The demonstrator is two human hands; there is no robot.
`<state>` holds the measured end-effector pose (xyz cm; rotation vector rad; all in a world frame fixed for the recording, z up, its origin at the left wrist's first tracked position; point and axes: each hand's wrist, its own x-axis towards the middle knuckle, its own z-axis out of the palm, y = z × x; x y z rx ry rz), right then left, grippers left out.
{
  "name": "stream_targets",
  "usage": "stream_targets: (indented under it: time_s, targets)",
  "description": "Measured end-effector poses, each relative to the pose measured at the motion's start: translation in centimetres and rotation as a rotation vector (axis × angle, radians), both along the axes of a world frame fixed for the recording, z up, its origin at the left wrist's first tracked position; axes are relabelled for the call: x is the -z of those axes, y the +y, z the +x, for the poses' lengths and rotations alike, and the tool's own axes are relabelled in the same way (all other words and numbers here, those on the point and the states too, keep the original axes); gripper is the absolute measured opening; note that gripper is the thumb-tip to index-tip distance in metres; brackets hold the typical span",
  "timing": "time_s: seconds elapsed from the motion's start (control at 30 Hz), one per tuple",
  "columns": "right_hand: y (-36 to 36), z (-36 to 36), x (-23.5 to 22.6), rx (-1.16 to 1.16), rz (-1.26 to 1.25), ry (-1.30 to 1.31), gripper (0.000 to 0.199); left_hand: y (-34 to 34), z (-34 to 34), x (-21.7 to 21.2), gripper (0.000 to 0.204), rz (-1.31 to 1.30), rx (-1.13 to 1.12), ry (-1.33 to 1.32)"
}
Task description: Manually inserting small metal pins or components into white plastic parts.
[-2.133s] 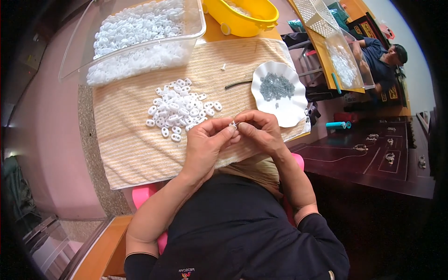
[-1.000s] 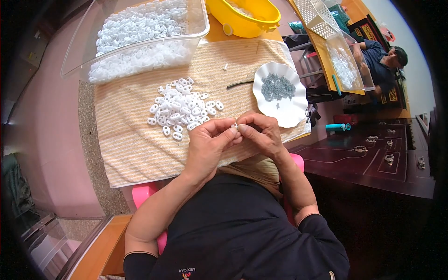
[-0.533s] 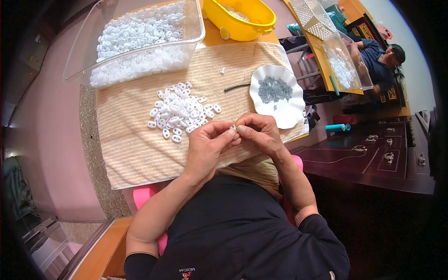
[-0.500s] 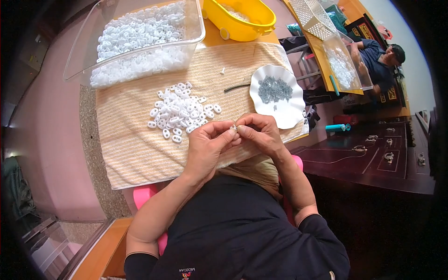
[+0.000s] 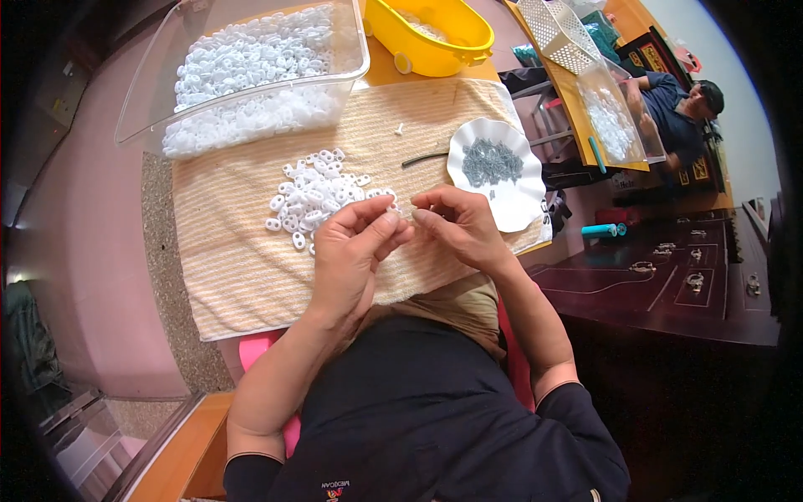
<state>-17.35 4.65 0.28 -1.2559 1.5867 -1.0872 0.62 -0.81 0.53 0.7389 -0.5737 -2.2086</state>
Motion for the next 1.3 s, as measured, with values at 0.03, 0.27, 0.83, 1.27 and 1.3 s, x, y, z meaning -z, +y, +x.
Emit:
stream_targets:
  time_s: [0.03, 0.27, 0.83, 1.27, 1.3]
  targets:
    - [-0.3, 0.0, -0.2, 0.002, 0.0, 0.002, 0.015, -0.2, 0.0, 0.0, 0.02, -0.006, -0.037, 0.02]
    - [-2.5, 0.9, -0.5, -0.13, -0.235, 0.555, 0.021, -1.3, 0.6, 0.1, 0.019, -0.023, -0.131, 0.037]
    - [-3.2, 1.7, -1.3, -0.153, -0.102, 0.693, 0.018, -1.7, 0.8, 0.2, 0.019, -0.014, -0.135, 0.041]
    - [-2.0, 0.1, 0.7, -0.045, -0.071, 0.099, 0.022, -1.5, 0.6, 0.2, 0.02, -0.012, -0.119, 0.03]
    - [-1.9, 0.0, 0.9, -0.046, -0.082, 0.058, 0.022, -1.5, 0.6, 0.2, 0.02, -0.011, -0.114, 0.029]
